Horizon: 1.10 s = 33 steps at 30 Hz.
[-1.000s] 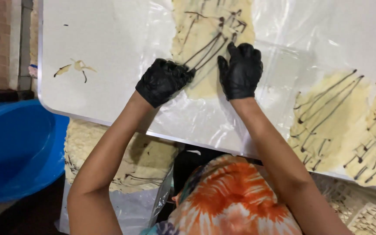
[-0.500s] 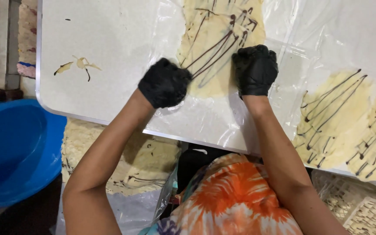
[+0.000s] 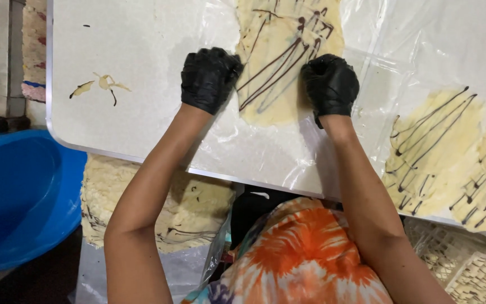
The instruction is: Rolling pre-cut strips of dough into small pastry rolls and organizing them in a plastic crate.
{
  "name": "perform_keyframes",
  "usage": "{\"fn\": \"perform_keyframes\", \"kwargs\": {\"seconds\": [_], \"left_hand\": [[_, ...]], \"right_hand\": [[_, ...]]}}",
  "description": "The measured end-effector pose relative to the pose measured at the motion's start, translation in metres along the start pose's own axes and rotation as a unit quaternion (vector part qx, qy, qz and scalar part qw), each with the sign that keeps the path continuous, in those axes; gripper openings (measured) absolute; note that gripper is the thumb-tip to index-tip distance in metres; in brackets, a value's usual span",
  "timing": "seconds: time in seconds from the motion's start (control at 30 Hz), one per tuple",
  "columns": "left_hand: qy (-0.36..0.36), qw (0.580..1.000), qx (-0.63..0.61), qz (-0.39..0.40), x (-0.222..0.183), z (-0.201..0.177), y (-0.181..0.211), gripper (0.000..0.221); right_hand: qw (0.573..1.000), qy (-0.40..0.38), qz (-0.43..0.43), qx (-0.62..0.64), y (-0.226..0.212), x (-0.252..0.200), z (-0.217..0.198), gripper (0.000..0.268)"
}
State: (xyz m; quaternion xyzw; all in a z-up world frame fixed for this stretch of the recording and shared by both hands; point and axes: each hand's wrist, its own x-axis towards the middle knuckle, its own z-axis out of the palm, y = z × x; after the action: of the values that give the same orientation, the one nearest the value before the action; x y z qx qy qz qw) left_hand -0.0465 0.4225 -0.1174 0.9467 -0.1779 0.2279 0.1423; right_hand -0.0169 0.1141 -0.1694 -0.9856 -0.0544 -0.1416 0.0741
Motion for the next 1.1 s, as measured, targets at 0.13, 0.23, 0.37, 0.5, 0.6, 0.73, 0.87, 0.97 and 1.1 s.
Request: {"fn": "perform_keyframes", "kwargs": {"seconds": [0.13,0.23,0.37,0.5,0.6,0.73,0.87,0.97,1.1], "left_hand": [[-0.016,0.983,-0.134,-0.125,-0.002,0.009,-0.006,0.01],[-0.018,0.972,-0.159,-0.172,-0.024,0.072,-0.038,0.013],[-0.02,0.956,-0.218,-0.193,-0.014,0.057,-0.038,0.016],[-0.058,0.985,-0.106,-0.125,-0.016,0.07,-0.048,0.029],[-0.106,0.971,-0.129,-0.169,-0.026,0.097,-0.057,0.024],[0.051,0.895,-0.362,-0.255,-0.01,0.113,-0.058,0.025],[0.32,0.462,-0.779,-0.277,0.047,0.115,-0.053,0.01],[0.265,0.529,-0.792,-0.15,0.081,0.086,-0.022,0.02],[0.141,0.951,-0.27,-0.052,0.123,0.001,0.044,0.01]], "right_hand": [[1.0,-0.006,-0.002,-0.004,-0.004,-0.011,0.007,0.005],[1.0,-0.008,-0.006,-0.003,-0.006,-0.014,0.012,0.008],[1.0,-0.007,-0.002,-0.009,-0.008,-0.013,0.019,0.014],[1.0,-0.005,0.01,-0.014,-0.015,-0.011,-0.002,0.019],[0.984,-0.016,0.077,0.162,-0.037,-0.005,-0.051,0.007],[0.985,0.007,0.049,0.166,-0.042,-0.005,-0.051,0.007],[0.988,0.06,0.013,0.143,-0.036,-0.007,-0.048,0.004],[0.993,0.052,0.018,0.1,-0.04,-0.006,-0.04,0.01],[0.973,0.051,0.04,0.22,-0.039,-0.008,-0.057,0.004]]}}
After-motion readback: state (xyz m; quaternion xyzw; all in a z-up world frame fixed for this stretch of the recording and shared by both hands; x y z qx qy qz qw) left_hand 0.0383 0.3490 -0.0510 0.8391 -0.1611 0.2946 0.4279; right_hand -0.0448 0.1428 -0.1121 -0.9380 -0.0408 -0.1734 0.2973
